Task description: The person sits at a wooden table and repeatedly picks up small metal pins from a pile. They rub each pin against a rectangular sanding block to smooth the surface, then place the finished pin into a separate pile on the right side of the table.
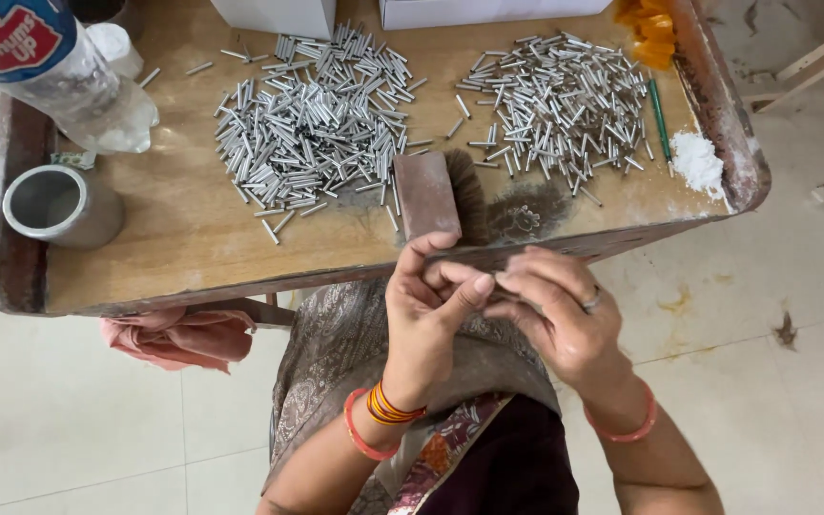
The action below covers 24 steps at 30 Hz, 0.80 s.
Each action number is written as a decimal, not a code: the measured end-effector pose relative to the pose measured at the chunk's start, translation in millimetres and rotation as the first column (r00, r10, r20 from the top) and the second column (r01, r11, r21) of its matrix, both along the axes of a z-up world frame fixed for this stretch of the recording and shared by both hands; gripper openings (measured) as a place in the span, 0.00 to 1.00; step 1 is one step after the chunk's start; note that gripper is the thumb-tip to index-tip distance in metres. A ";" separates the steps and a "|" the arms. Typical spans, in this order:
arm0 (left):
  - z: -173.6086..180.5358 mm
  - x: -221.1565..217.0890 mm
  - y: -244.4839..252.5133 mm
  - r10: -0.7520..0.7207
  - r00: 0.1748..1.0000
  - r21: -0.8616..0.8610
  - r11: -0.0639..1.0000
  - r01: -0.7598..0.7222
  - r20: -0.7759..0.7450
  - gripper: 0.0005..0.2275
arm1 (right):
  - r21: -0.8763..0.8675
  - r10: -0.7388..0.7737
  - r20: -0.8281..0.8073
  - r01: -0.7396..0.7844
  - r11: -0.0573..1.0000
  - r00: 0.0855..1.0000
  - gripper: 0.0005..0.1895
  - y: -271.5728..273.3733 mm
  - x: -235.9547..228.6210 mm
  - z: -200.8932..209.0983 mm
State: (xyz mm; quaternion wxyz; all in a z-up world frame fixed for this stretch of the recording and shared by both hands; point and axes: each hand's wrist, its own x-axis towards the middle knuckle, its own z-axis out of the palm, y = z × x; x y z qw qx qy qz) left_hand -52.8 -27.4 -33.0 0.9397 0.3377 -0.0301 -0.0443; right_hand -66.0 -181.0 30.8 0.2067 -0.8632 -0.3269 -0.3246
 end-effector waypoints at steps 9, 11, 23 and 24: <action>-11.8 -3.4 16.5 -0.201 0.970 -0.142 0.973 0.182 -0.139 0.20 | 0.600 0.175 -0.276 0.027 0.800 0.945 0.08 20.0 -8.8 -44.9; -10.6 -2.1 27.9 -0.088 0.995 0.143 0.985 0.095 -0.056 0.17 | 0.595 0.158 -0.298 0.054 0.802 0.941 0.07 13.6 3.1 -59.3; 3.6 101.8 85.1 0.048 0.817 0.812 -0.163 -0.561 0.575 0.02 | 0.750 0.167 -0.414 0.231 0.620 0.895 0.02 -18.6 61.7 -86.0; 1.4 101.9 84.4 0.012 0.816 0.802 -0.196 -0.565 0.578 0.02 | 0.748 0.159 -0.413 0.235 0.621 0.897 0.02 -18.6 59.6 -86.1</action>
